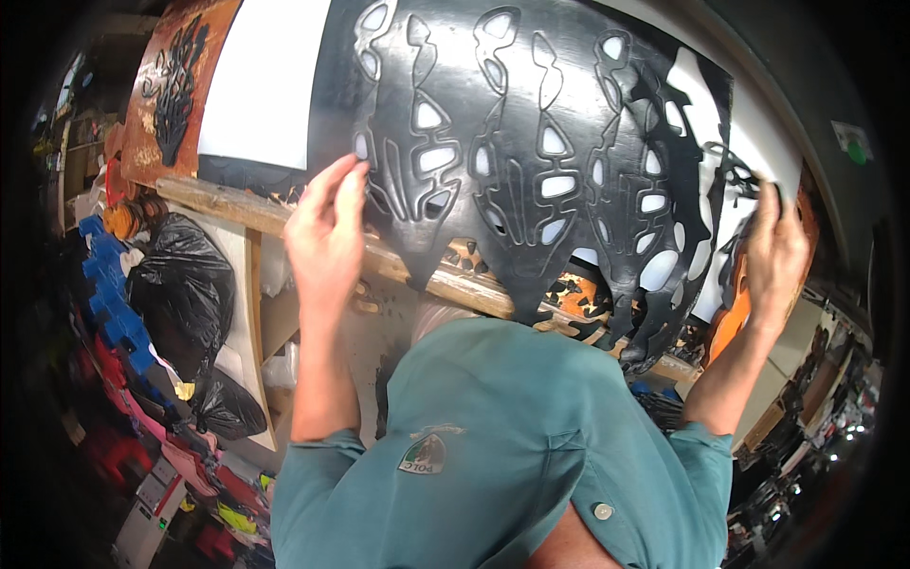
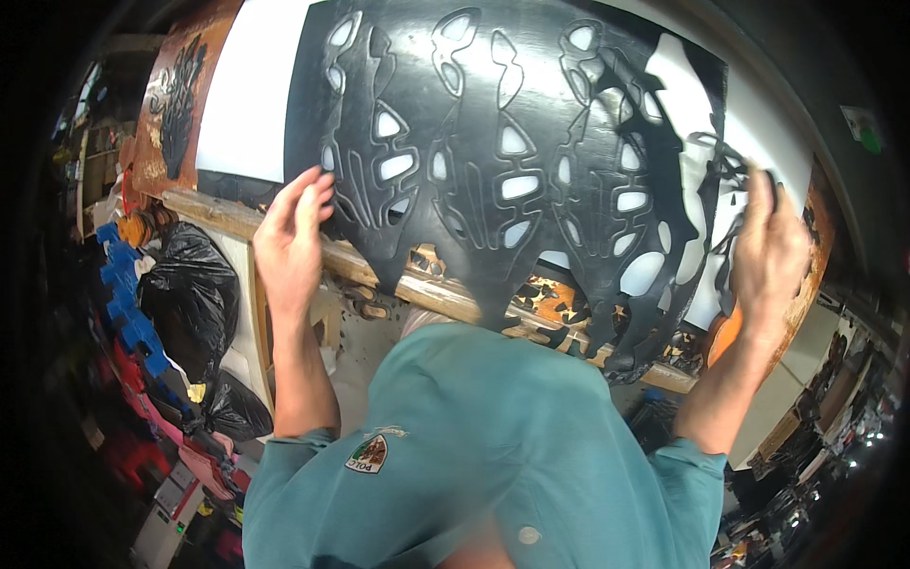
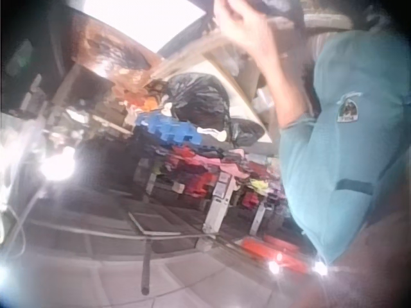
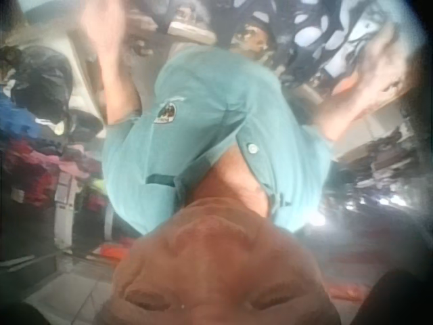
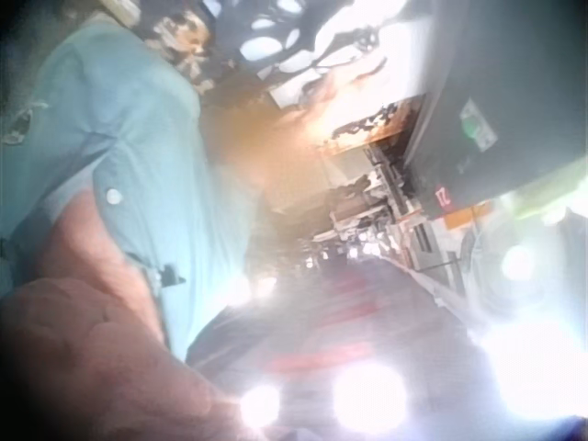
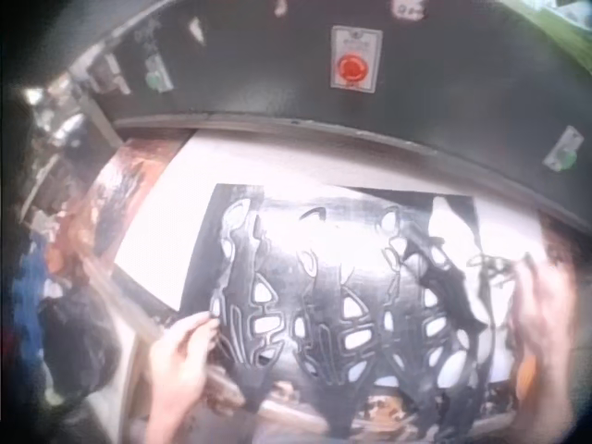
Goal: The person removes cutout shapes from a black leather sheet using a wooden tool to lift and separate the pieces. They repeatedly peel away the cutouts, place them aside, and continue until the sheet is cleared.
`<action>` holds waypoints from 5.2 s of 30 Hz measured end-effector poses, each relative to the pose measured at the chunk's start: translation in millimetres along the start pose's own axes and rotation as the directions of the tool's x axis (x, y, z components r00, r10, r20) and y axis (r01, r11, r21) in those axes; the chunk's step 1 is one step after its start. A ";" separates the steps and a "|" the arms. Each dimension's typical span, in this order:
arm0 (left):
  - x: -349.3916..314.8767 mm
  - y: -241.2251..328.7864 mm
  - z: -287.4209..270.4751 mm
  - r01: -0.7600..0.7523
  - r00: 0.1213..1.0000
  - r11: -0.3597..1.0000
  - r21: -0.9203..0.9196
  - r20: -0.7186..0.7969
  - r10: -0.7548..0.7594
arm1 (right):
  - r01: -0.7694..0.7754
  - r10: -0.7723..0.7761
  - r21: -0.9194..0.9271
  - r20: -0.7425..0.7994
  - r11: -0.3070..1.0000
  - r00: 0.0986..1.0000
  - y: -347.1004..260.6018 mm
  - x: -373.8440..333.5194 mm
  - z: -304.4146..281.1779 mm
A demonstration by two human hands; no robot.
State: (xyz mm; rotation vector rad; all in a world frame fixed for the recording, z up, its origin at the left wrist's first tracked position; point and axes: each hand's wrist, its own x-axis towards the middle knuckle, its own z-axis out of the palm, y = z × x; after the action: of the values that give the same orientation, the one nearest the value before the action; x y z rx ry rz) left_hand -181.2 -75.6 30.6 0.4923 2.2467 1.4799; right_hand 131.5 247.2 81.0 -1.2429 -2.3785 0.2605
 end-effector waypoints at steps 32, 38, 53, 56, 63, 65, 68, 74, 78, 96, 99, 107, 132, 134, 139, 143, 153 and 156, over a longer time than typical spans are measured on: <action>-57.7 -19.4 2.4 0.458 0.889 0.797 -0.394 0.204 -0.410 | 0.424 -0.726 0.767 0.078 0.481 0.683 -194.5 -65.7 145.2; -54.3 2.6 -2.8 0.048 0.981 0.995 -0.083 -0.186 -0.063 | -0.527 -0.220 0.682 0.694 0.507 0.686 -195.2 -45.1 119.4; -7.1 17.1 57.0 -0.370 0.926 0.928 -0.050 0.063 0.372 | -0.796 -0.310 0.602 0.746 -0.065 0.589 -193.6 -40.8 113.4; -1.6 14.2 57.8 -0.467 0.880 0.882 -0.067 0.061 0.471 | -0.780 -0.313 0.626 0.736 -0.022 0.600 -193.7 -38.6 113.5; 6.7 3.5 57.7 -0.536 0.835 0.832 -0.144 0.053 0.547 | -0.721 -0.379 0.692 0.671 0.012 0.638 -188.8 -39.2 118.1; 6.5 2.4 58.8 -0.526 0.839 0.830 -0.186 0.047 0.543 | -0.711 -0.390 0.703 0.652 -0.009 0.650 -188.5 -40.2 119.6; 3.7 1.2 62.4 -0.489 0.857 0.831 -0.265 0.031 0.514 | -0.695 -0.400 0.719 0.633 -0.015 0.663 -187.8 -41.5 120.4; -2.2 -5.0 61.3 -0.036 0.998 0.727 -0.686 0.014 0.062 | -0.751 -0.353 0.632 0.670 -0.190 0.653 -181.7 -41.5 120.0; -7.9 -1.7 60.3 -0.080 0.985 0.853 -0.516 0.092 0.149 | -0.717 -0.351 0.687 0.648 -0.114 0.676 -180.1 -43.7 121.4; 3.5 8.6 45.8 -0.159 0.932 0.978 -0.135 0.305 0.194 | -0.578 -0.306 0.794 0.607 0.188 0.734 -181.6 -50.1 118.8; 0.6 5.3 48.9 -0.211 0.946 0.968 -0.138 0.219 0.238 | -0.599 -0.286 0.784 0.618 0.160 0.732 -179.5 -52.1 118.8; -6.4 0.2 63.1 -0.346 0.925 0.927 -0.148 0.114 0.363 | -0.590 -0.240 0.784 0.620 0.190 0.747 -182.3 -53.5 118.9; 18.2 -64.7 -33.1 -0.027 0.926 0.946 -0.323 -0.366 -0.098 | 0.074 0.195 0.854 -0.201 0.515 0.960 -0.6 58.2 5.0; 1.9 -51.3 -31.0 -0.078 0.886 0.970 -0.229 -0.462 -0.037 | 0.143 0.011 0.589 -0.250 0.795 0.968 -33.6 16.7 32.8; -66.1 -13.9 -8.6 -0.076 0.979 0.986 -0.150 -0.198 0.046 | 0.482 -0.706 0.604 0.202 0.635 0.678 -96.0 -56.9 84.9; -97.3 -7.6 29.1 0.509 0.785 0.825 -0.244 0.525 -0.329 | 0.577 -0.764 0.598 0.096 0.557 0.638 -103.9 -65.4 91.3; -99.8 -15.8 58.6 0.708 0.704 0.460 -0.536 0.590 -0.396 | 0.597 -0.818 0.599 0.189 0.535 0.544 -98.4 -86.8 95.0; -96.1 -14.7 64.5 0.704 0.706 0.496 -0.509 0.577 -0.411 | 0.615 -0.814 0.559 0.213 0.556 0.541 -98.4 -84.1 94.9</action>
State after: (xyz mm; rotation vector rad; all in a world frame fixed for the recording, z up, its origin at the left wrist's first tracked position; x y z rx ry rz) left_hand -67.0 -78.5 7.2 -0.2136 1.1671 1.5265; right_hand 57.2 125.3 7.7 0.1386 -2.7727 0.8041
